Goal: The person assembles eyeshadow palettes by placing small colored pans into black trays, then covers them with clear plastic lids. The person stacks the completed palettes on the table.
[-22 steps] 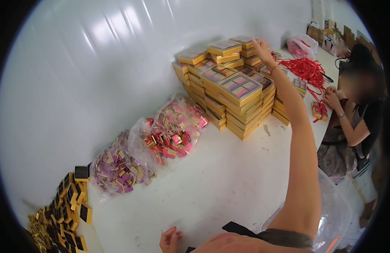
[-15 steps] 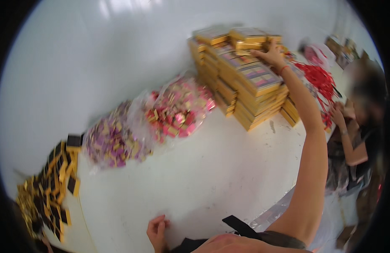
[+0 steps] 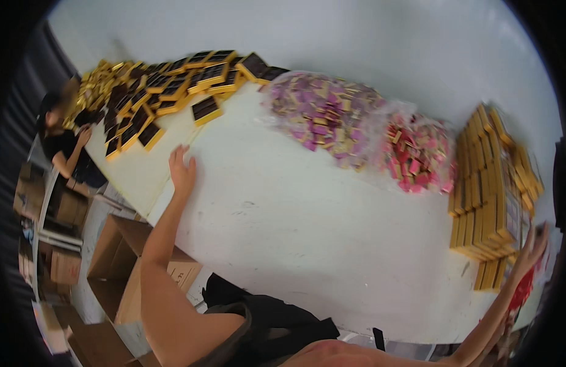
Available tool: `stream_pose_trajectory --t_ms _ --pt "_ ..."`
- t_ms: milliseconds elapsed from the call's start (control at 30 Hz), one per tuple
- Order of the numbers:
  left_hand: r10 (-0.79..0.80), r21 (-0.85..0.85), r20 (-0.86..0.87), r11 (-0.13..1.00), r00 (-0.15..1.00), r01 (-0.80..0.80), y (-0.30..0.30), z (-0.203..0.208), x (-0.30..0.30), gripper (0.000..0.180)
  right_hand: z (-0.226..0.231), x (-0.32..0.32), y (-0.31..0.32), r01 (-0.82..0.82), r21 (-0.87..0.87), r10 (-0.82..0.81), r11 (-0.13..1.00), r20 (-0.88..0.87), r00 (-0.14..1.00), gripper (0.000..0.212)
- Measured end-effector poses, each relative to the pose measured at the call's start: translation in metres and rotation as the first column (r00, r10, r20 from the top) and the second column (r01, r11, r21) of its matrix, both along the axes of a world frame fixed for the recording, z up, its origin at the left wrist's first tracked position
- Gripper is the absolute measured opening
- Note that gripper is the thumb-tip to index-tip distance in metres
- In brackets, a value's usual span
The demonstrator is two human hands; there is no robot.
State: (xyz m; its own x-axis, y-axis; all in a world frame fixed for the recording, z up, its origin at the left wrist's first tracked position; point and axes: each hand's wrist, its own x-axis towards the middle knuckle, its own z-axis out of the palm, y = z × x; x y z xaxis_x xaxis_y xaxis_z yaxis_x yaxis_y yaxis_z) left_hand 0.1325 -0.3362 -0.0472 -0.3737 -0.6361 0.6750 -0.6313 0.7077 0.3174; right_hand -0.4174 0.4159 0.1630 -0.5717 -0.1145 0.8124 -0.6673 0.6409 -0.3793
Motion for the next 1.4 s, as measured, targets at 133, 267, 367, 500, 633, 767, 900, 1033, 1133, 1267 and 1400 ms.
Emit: stream_pose_trajectory --t_ms 133,267,367,500,633,767,900,1033,1133,1267,1400 --pt "0.14 -0.027 -0.036 0.99 0.989 -0.141 -0.093 -0.015 0.007 0.051 -0.08 0.177 -0.067 -0.181 0.04 0.17 0.983 0.182 0.968 0.049" --pt "0.009 0.034 0.025 0.999 1.0 -0.01 -0.125 -0.012 -0.046 0.06 -0.167 0.263 -0.157 -0.434 0.085 0.293 0.897 0.62 0.728 0.058" --pt "-0.083 0.168 0.125 0.984 0.989 0.062 -0.123 -0.008 -0.074 0.061 -0.169 0.286 -0.237 -0.625 -0.017 0.438 0.78 0.727 0.528 0.052" --pt "-0.323 0.132 0.017 0.939 0.946 0.318 -0.085 -0.016 -0.067 0.051 -0.144 0.306 -0.35 -0.784 0.015 0.584 0.62 0.659 0.474 0.052" --pt "-0.68 0.321 0.11 0.715 0.725 0.621 0.044 -0.001 -0.027 0.056 -0.122 0.343 -0.448 -0.83 0.339 0.716 0.444 0.422 0.555 0.084" --pt "-0.567 0.226 0.137 0.816 0.812 0.532 0.036 0.031 0.001 0.061 -0.159 0.359 -0.504 -0.791 0.517 0.601 0.327 0.532 0.596 0.099" --pt "0.127 -0.132 0.066 0.984 0.99 -0.117 -0.127 0.022 0.071 0.064 -0.16 0.36 -0.493 -0.779 0.54 0.645 0.32 0.478 0.596 0.08" --pt "0.188 0.101 0.241 0.971 0.952 -0.217 -0.156 -0.012 0.108 0.051 -0.157 0.342 -0.439 -0.783 0.488 0.616 0.386 0.496 0.612 0.073" --pt "-0.039 -0.092 0.375 0.993 0.926 0.079 -0.05 0.014 0.063 0.041 -0.149 0.34 -0.382 -0.776 0.386 0.538 0.499 0.564 0.626 0.071" --pt "-0.743 0.082 0.135 0.667 0.655 0.74 0.087 0.031 0.005 0.032 -0.148 0.344 -0.333 -0.773 0.3 0.488 0.559 0.635 0.599 0.072" --pt "-0.957 0.154 0.04 0.289 0.286 0.945 0.191 0.023 -0.065 0.04 -0.149 0.358 -0.315 -0.732 0.318 0.45 0.602 0.623 0.64 0.073"
